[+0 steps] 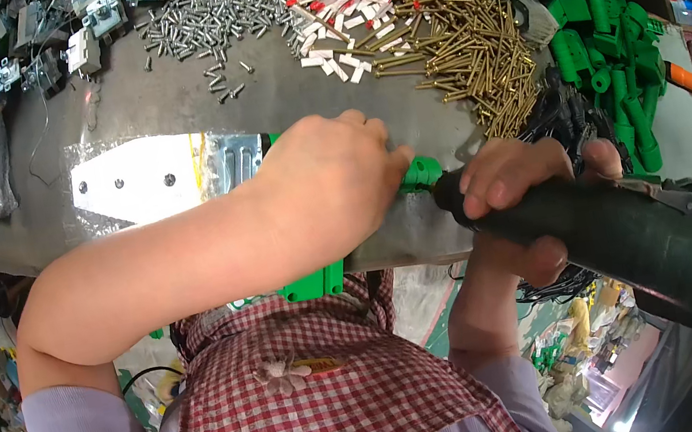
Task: Assembling the internal components and housing of a green handheld electronic device.
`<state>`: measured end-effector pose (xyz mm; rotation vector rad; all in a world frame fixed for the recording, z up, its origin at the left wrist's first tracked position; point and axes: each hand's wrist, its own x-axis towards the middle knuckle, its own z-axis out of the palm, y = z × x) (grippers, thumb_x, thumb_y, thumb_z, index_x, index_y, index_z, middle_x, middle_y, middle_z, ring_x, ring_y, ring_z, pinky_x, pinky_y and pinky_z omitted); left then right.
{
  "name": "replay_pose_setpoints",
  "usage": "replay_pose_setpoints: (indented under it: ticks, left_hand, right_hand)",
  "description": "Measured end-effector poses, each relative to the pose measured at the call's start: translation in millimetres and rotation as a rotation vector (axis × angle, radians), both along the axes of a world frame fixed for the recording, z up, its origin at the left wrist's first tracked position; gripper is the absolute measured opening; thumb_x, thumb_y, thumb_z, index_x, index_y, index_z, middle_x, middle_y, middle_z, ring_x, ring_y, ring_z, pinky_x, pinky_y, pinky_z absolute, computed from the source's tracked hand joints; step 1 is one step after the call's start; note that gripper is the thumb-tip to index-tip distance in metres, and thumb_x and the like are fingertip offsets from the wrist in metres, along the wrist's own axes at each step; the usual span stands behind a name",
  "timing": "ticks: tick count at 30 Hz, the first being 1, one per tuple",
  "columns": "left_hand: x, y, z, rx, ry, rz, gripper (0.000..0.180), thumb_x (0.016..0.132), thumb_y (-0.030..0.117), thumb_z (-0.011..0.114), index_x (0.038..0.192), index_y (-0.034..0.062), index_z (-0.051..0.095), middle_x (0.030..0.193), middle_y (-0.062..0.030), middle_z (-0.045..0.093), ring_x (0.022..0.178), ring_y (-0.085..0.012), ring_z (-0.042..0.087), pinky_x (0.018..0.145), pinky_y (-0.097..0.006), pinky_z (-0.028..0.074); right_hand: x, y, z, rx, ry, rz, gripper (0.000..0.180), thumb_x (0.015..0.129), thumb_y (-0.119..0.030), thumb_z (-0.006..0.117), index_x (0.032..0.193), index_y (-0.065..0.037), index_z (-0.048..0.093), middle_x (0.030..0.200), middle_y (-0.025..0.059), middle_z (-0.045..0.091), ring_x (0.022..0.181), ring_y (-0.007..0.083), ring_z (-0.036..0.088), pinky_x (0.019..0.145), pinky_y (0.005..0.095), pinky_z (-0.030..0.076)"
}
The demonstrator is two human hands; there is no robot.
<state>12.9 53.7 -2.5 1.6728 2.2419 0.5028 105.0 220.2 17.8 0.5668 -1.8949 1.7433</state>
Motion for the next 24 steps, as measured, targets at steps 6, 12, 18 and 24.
replay_pose_setpoints:
  ticks: [6, 12, 18, 24]
  left_hand:
    - [2, 1, 1, 0.053, -0.033, 0.013, 0.037, 0.082, 0.026, 0.061, 0.115, 0.0113, 0.061, 0.091, -0.0095, 0.060, 0.091, -0.0263, 0.060, 0.072, -0.037, 0.051]
    - [-11, 25, -6, 0.142, -0.007, 0.033, 0.028, 0.079, 0.026, 0.065, 0.100, 0.0065, 0.064, 0.083, -0.0134, 0.062, 0.080, -0.0327, 0.064, 0.069, -0.042, 0.052]
    - [-10, 27, -6, 0.122, 0.010, 0.085, 0.027, 0.080, 0.027, 0.064, 0.097, 0.0059, 0.065, 0.084, -0.0146, 0.063, 0.079, -0.0329, 0.064, 0.068, -0.043, 0.052]
    - [-18, 7, -4, 0.198, 0.008, 0.098, 0.052, 0.079, 0.040, 0.066, 0.117, 0.0068, 0.056, 0.103, -0.0160, 0.060, 0.099, -0.0318, 0.060, 0.079, -0.042, 0.050]
  right_hand:
    - [7, -17, -1, -0.276, 0.001, -0.076, 0.100, 0.077, -0.038, 0.076, 0.146, -0.009, 0.010, 0.083, 0.0146, 0.060, 0.071, 0.0243, 0.061, 0.066, 0.0366, 0.051]
    - [12, -45, 22, -0.075, -0.056, -0.395, 0.099, 0.079, -0.040, 0.073, 0.146, -0.010, 0.006, 0.078, 0.0110, 0.057, 0.061, 0.0214, 0.057, 0.058, 0.0356, 0.050]
    - [34, -62, 23, -0.047, -0.023, -0.031, 0.090, 0.079, -0.049, 0.069, 0.145, -0.011, 0.021, 0.081, 0.0094, 0.056, 0.056, 0.0216, 0.054, 0.055, 0.0349, 0.046]
    - [32, -64, 12, 0.056, 0.010, 0.043, 0.077, 0.080, -0.049, 0.068, 0.139, -0.013, 0.033, 0.078, 0.0106, 0.057, 0.056, 0.0226, 0.056, 0.052, 0.0340, 0.045]
